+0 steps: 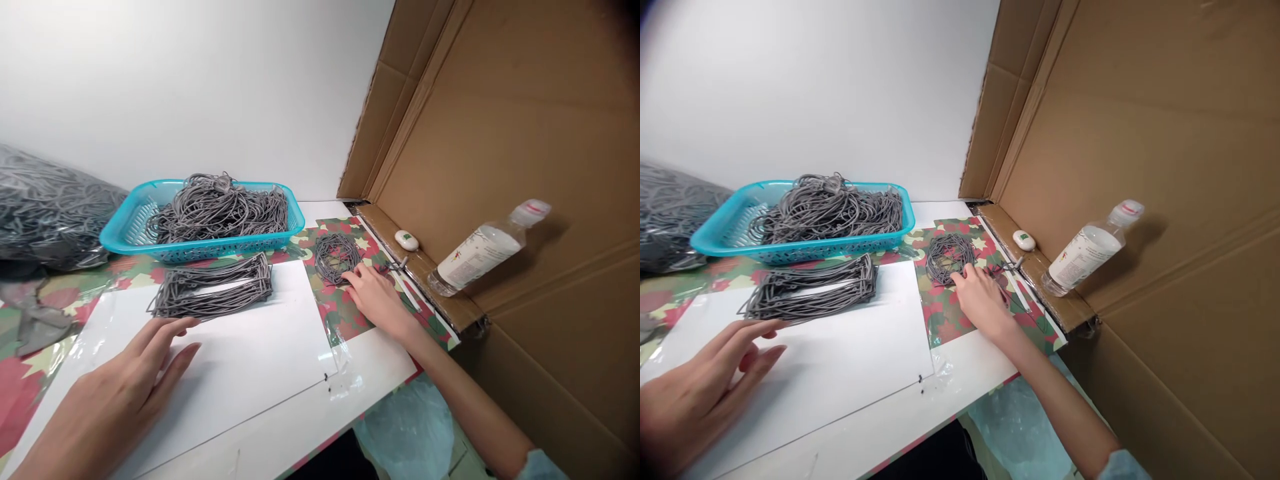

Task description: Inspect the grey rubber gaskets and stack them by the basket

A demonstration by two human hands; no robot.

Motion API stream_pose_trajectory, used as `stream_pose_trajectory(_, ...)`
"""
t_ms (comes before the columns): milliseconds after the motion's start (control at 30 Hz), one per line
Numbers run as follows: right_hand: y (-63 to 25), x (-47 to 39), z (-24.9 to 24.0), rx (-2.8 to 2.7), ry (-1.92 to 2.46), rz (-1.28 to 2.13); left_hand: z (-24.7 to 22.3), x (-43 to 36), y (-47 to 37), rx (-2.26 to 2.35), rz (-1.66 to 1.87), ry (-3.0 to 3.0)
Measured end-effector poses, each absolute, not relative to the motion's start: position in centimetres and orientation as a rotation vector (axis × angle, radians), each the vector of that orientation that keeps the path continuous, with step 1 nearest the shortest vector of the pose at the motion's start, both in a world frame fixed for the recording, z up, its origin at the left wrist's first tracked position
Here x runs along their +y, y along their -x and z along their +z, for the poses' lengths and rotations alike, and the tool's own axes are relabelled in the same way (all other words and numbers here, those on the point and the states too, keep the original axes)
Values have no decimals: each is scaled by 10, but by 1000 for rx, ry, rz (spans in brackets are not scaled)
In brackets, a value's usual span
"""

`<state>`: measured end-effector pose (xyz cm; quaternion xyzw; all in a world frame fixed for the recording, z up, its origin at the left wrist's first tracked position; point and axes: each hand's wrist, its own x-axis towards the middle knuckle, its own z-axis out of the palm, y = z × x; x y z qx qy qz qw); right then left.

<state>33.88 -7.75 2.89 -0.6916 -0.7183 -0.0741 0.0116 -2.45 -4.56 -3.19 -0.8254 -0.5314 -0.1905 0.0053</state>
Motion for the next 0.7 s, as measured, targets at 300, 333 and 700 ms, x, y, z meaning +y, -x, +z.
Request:
stream_pose_trajectory(300, -347, -70, 36, -2147, 1972, -145, -14, -51, 14, -1604, -579, 2637)
stream_pose_trajectory(333, -348, -69, 40, -2113, 1941, -131, -12, -51, 13, -1606, -578, 2644)
stream_pose_trajectory(700, -356, -29, 99, -1560, 1445, -17, -7, -54, 11, -1575, -603, 2658)
